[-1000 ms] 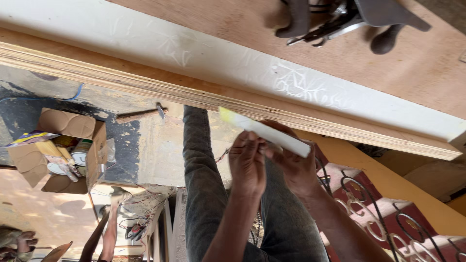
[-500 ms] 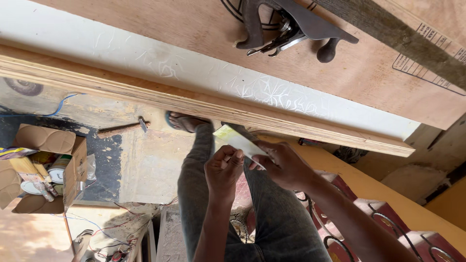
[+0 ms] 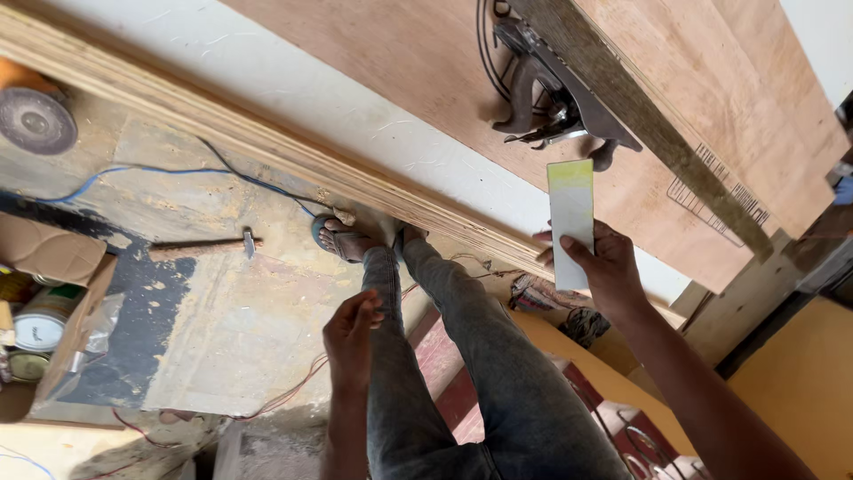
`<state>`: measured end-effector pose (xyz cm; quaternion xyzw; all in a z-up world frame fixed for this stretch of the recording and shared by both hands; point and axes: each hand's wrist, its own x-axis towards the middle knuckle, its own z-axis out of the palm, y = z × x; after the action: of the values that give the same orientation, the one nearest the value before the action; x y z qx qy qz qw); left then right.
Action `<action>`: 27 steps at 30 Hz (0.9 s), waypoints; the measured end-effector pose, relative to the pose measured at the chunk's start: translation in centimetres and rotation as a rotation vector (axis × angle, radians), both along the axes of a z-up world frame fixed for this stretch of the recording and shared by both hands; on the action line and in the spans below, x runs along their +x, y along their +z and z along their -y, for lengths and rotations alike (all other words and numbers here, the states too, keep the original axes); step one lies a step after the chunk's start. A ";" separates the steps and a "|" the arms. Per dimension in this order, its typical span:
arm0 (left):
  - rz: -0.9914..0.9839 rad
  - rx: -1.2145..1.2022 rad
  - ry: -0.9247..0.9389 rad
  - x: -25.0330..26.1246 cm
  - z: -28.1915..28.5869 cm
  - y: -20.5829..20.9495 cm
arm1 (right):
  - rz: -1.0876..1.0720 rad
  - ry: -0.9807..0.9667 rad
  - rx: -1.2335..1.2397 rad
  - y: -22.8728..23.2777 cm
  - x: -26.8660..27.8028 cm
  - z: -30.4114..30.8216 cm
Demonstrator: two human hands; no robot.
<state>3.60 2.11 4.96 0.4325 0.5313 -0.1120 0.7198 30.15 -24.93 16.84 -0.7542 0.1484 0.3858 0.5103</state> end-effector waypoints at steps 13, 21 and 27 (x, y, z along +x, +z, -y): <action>-0.172 0.019 -0.102 7.0 11.9 -10.4 | 0.366 0.583 -0.039 -14.0 8.8 -5.9; -0.256 0.245 -0.036 13.8 21.2 -9.3 | 1.057 1.279 -0.114 -19.3 11.9 -22.0; -0.246 0.269 -0.026 14.5 20.2 -8.5 | 1.072 1.307 -0.066 -19.8 12.6 -26.4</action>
<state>18.10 -18.07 -3.57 0.5148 0.6199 -0.1011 0.5835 42.79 1.47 -2.97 -0.7839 -0.5684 0.1888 0.1638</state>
